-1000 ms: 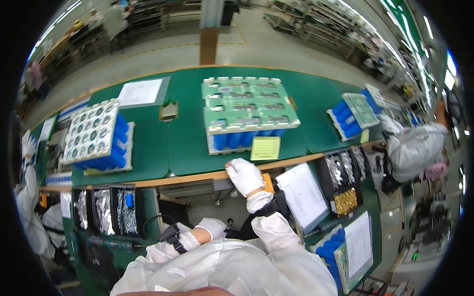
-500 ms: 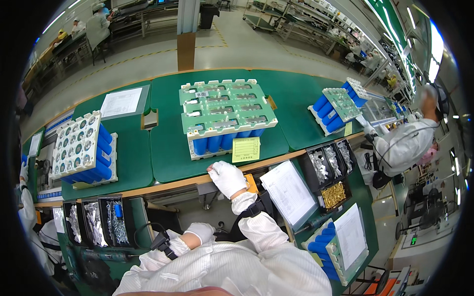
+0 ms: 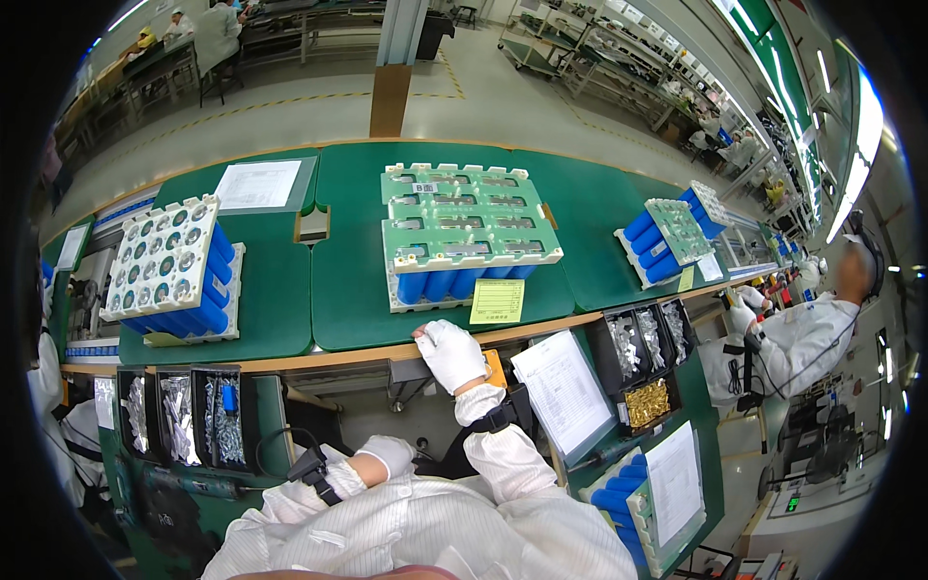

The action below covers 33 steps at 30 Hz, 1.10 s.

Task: Assembling battery modules by inserting components and securing them with a power tool on a factory assembly line.

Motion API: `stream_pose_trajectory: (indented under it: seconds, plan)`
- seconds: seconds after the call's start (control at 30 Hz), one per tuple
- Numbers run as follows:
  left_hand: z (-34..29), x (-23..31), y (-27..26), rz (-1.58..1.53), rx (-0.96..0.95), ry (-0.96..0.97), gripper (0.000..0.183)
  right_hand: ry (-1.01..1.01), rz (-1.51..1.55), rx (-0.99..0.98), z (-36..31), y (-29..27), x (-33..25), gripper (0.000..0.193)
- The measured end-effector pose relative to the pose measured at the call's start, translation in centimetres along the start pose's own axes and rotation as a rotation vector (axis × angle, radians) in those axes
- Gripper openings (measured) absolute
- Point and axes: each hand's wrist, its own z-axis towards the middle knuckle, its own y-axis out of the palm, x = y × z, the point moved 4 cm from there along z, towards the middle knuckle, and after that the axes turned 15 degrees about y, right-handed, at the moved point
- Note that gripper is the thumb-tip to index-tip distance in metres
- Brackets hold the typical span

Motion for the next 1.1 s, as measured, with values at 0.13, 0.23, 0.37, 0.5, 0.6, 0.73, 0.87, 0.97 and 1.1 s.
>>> stream_pose_trajectory:
  seconds: [0.13,0.23,0.37,0.5,0.6,0.73,0.87,0.97,1.1]
  plan:
    - [-1.4,-0.7,0.4,0.007,0.036,0.002,0.038,-0.031,0.038,0.009,-0.2,0.9,-1.4,0.021]
    - [-3.5,-1.8,0.8,0.014,0.073,0.014,0.034,-0.027,0.059,0.001,-0.6,2.1,-3.2,0.019]
    - [-6.0,-3.2,1.9,-0.021,0.081,0.029,0.031,-0.056,0.110,0.040,-1.5,3.6,-5.7,0.015]
    - [-7.9,-3.3,0.5,-0.049,0.107,0.025,0.026,0.007,0.199,0.048,-1.4,5.2,-6.9,0.011]
    - [-9.1,-4.3,0.7,-0.063,0.186,0.083,0.029,-0.094,0.122,-0.003,0.6,6.0,-12.5,0.010]
    - [-10.6,-5.4,0.4,-0.110,0.340,0.073,0.025,-0.301,0.034,0.034,8.4,9.1,-20.6,0.016]
    - [-11.7,-7.0,0.7,-0.116,0.389,0.112,0.028,-0.285,-0.279,0.007,18.3,14.4,-23.1,0.036]
    - [-12.4,-8.7,0.9,-0.172,0.364,0.087,0.027,-0.176,-0.498,-0.032,22.7,16.9,-23.0,0.041]
    - [-13.1,-10.5,2.1,-0.198,0.315,0.091,0.027,0.015,-0.583,0.005,28.4,19.5,-17.5,0.036]
